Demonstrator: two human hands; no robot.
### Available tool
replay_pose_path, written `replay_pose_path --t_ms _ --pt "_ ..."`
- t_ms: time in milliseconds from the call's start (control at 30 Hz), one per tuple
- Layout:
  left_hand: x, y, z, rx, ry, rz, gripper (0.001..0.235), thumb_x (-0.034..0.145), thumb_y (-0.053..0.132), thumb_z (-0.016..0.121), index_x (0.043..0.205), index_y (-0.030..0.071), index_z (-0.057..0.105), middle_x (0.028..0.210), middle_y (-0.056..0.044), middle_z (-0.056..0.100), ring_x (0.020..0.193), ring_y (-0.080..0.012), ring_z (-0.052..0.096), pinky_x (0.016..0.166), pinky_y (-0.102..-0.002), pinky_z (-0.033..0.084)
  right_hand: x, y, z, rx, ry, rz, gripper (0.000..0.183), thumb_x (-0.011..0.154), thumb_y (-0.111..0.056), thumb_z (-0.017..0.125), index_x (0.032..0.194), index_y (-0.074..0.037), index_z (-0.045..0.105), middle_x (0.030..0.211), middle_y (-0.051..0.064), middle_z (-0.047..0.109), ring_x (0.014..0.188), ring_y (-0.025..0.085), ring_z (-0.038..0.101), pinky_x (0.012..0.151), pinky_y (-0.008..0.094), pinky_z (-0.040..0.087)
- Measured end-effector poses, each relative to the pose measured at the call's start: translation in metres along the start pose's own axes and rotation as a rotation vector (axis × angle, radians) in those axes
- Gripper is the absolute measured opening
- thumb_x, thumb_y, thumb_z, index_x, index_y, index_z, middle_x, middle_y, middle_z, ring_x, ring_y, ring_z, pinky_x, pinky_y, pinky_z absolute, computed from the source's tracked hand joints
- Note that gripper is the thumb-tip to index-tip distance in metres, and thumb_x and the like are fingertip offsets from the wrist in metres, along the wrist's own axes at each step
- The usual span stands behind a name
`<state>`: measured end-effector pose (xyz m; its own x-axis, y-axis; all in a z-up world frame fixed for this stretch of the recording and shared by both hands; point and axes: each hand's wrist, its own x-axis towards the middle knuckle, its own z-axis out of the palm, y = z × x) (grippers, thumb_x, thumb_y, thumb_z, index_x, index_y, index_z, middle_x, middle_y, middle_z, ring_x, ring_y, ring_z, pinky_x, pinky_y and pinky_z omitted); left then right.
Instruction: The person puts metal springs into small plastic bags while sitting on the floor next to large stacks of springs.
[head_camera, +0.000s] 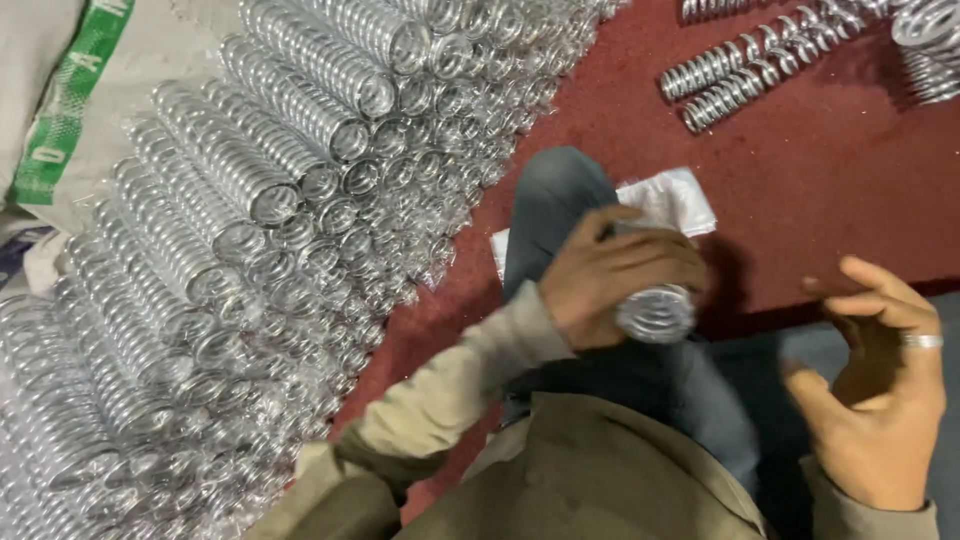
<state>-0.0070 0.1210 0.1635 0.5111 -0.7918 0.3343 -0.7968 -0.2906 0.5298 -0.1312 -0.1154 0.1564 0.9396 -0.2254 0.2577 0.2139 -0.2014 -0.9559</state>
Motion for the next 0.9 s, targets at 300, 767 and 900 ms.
replay_pose_path --t_ms 300,767,900 --pt "-0.064 -0.020 -0.249 0.867 0.176 -0.168 0.075 0.102 0.072 0.043 0.117 0.001 0.060 0.123 -0.018 0.061 0.119 -0.0367 0.053 0.105 -0.050 0.029 -0.001 0.036 0.002 -0.065 -0.069 0.313 0.029 0.096 0.016 0.064 0.118 0.002 0.053 0.137 0.023 0.061 0.124 0.027 0.062 0.111 0.034 0.050" --pt "-0.120 -0.058 -0.247 0.824 0.044 -0.405 0.062 0.103 0.044 0.074 0.140 -0.004 0.064 0.149 -0.024 0.060 0.146 -0.0507 0.042 0.116 -0.070 0.032 0.041 0.066 -0.020 -0.197 -0.225 0.416 0.020 0.097 0.001 0.068 0.117 -0.001 0.064 0.112 0.010 0.070 0.107 0.017 0.066 0.107 0.028 0.048" --pt "-0.114 -0.044 -0.227 1.054 0.037 -0.316 0.049 0.107 0.029 0.087 0.142 -0.002 0.072 0.154 -0.027 0.067 0.150 -0.0515 0.048 0.125 -0.065 0.033 0.123 0.143 -0.062 -0.247 -0.045 0.155 0.023 0.111 0.000 0.075 0.127 -0.008 0.060 0.123 0.007 0.065 0.115 0.014 0.060 0.105 0.027 0.051"
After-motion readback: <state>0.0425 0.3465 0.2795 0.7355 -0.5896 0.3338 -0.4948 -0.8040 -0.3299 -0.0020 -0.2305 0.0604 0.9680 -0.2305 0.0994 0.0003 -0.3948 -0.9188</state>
